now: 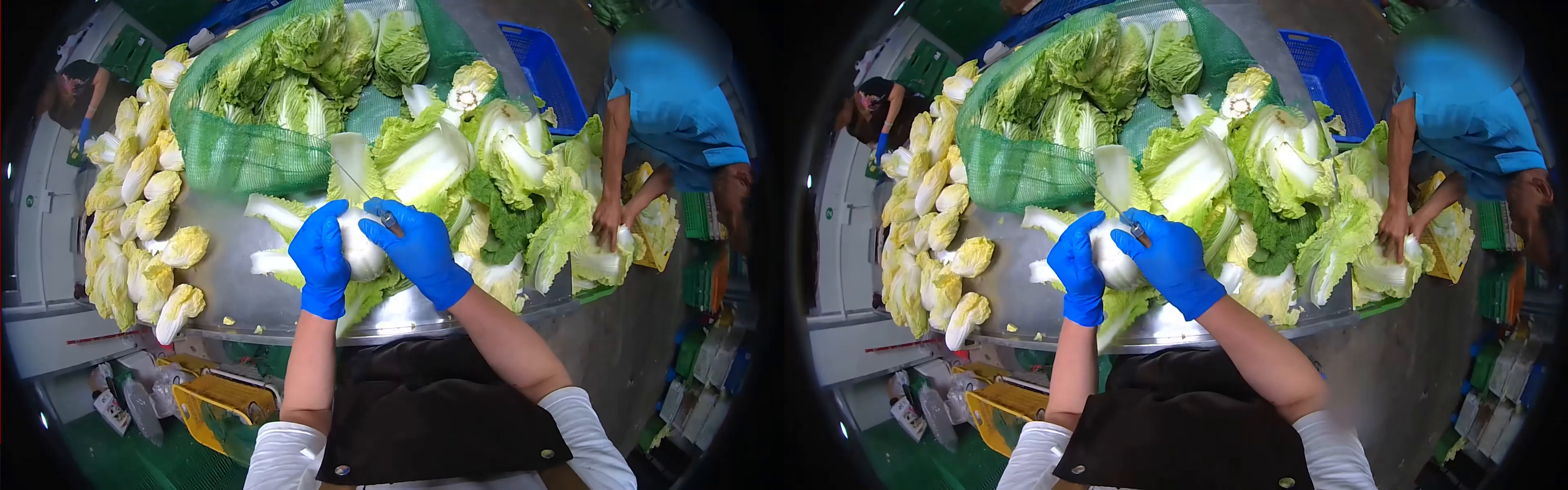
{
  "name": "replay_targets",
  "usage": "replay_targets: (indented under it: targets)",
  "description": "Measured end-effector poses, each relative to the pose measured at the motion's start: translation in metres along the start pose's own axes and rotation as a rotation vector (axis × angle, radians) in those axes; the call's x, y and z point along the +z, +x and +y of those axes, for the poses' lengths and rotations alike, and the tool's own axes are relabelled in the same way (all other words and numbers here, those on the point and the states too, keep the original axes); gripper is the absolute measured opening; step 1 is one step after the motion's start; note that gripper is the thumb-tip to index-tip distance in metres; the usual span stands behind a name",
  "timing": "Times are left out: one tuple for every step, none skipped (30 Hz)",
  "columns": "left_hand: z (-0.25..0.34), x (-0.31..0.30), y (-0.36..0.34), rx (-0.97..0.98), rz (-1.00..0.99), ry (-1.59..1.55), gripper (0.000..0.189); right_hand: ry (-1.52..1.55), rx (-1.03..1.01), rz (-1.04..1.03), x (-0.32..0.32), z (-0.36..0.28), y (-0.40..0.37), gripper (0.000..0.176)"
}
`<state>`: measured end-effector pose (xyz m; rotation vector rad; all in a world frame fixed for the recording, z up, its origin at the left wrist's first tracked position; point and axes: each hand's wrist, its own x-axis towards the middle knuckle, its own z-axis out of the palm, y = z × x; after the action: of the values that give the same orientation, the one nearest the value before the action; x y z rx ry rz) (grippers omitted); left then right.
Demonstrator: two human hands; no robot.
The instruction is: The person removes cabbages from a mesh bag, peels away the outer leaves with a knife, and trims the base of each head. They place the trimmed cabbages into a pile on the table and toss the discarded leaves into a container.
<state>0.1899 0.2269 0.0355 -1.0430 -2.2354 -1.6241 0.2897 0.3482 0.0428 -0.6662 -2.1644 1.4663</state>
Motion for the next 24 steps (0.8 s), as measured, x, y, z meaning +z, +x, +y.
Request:
replay_targets:
  targets:
    - [-0.011,-0.007,-0.001,0.046,0.005,0.120,0.032,-0.019,0.019,-0.005,-0.003,-0.004,0.001,0.042]
    - [-0.026,-0.016,-0.004,0.090,0.010,0.239,0.033,-0.040,0.038,-0.010,-0.008,-0.009,0.004,0.041]
    - [-0.060,-0.023,-0.012,-0.215,0.133,0.084,0.033,-0.061,0.057,-0.018,-0.012,-0.011,0.005,0.041]
    - [-0.089,-0.033,-0.016,-0.518,0.254,-0.078,0.034,-0.045,0.061,-0.033,-0.015,-0.010,0.007,0.041]
    - [-0.095,-0.045,-0.011,-0.578,0.207,0.149,0.032,-0.029,0.071,-0.040,-0.019,-0.007,0.009,0.041]
    - [-0.096,-0.054,-0.009,-0.635,0.152,0.378,0.030,-0.012,0.087,-0.047,-0.021,-0.004,0.008,0.041]
    - [-0.090,-0.061,-0.010,-0.455,0.124,0.504,0.026,0.025,0.092,-0.053,-0.022,-0.002,0.010,0.040]
    - [-0.057,-0.060,-0.001,-0.281,0.097,0.494,0.035,0.062,0.096,-0.057,-0.022,0.000,0.013,0.040]
    - [-0.015,-0.055,0.008,-0.110,0.065,0.481,0.049,0.099,0.106,-0.061,-0.021,0.003,0.014,0.040]
    - [0.017,-0.047,0.012,-0.103,-0.078,0.274,0.061,0.116,0.119,-0.068,-0.019,0.005,0.013,0.040]
    - [0.040,-0.034,0.010,-0.092,-0.208,0.068,0.075,0.133,0.124,-0.080,-0.017,0.006,0.014,0.040]
    - [0.048,-0.017,0.000,-0.207,-0.307,-0.123,0.094,0.153,0.125,-0.093,-0.014,0.006,0.017,0.040]
    - [0.040,-0.010,-0.006,-0.188,-0.319,0.001,0.097,0.195,0.143,-0.080,-0.010,0.006,0.016,0.039]
    - [0.033,-0.005,-0.010,-0.165,-0.340,0.119,0.099,0.184,0.158,-0.091,-0.006,0.004,0.015,0.038]
    - [0.030,-0.007,-0.010,-0.225,-0.274,0.066,0.099,0.160,0.179,-0.079,-0.005,0.005,0.015,0.037]
    - [0.025,-0.007,-0.014,-0.287,-0.226,-0.019,0.100,0.112,0.212,-0.043,-0.013,0.009,0.013,0.036]
    - [0.018,-0.011,-0.019,-0.346,-0.178,-0.091,0.097,0.092,0.168,0.001,-0.018,0.020,0.005,0.033]
    - [0.004,-0.019,-0.022,-0.401,-0.130,-0.161,0.095,0.071,0.112,0.045,-0.021,0.035,-0.002,0.030]
    - [-0.017,-0.031,-0.022,-0.326,-0.103,-0.157,0.083,0.037,0.147,0.046,-0.029,0.048,-0.010,0.027]
    - [-0.022,-0.039,-0.020,-0.370,-0.040,-0.151,0.076,0.019,0.182,0.038,-0.036,0.062,-0.018,0.025]
    - [-0.038,-0.049,-0.020,-0.449,0.020,-0.282,0.071,0.023,0.245,-0.009,-0.044,0.071,-0.026,0.025]
    - [-0.055,-0.062,-0.017,-0.533,0.088,-0.402,0.067,-0.014,0.270,0.001,-0.051,0.071,-0.032,0.026]
    - [-0.072,-0.078,-0.014,-0.614,0.108,-0.529,0.063,-0.046,0.288,0.001,-0.056,0.071,-0.037,0.026]
    - [-0.082,-0.090,-0.013,-0.697,0.132,-0.657,0.060,-0.080,0.303,-0.001,-0.060,0.069,-0.040,0.027]
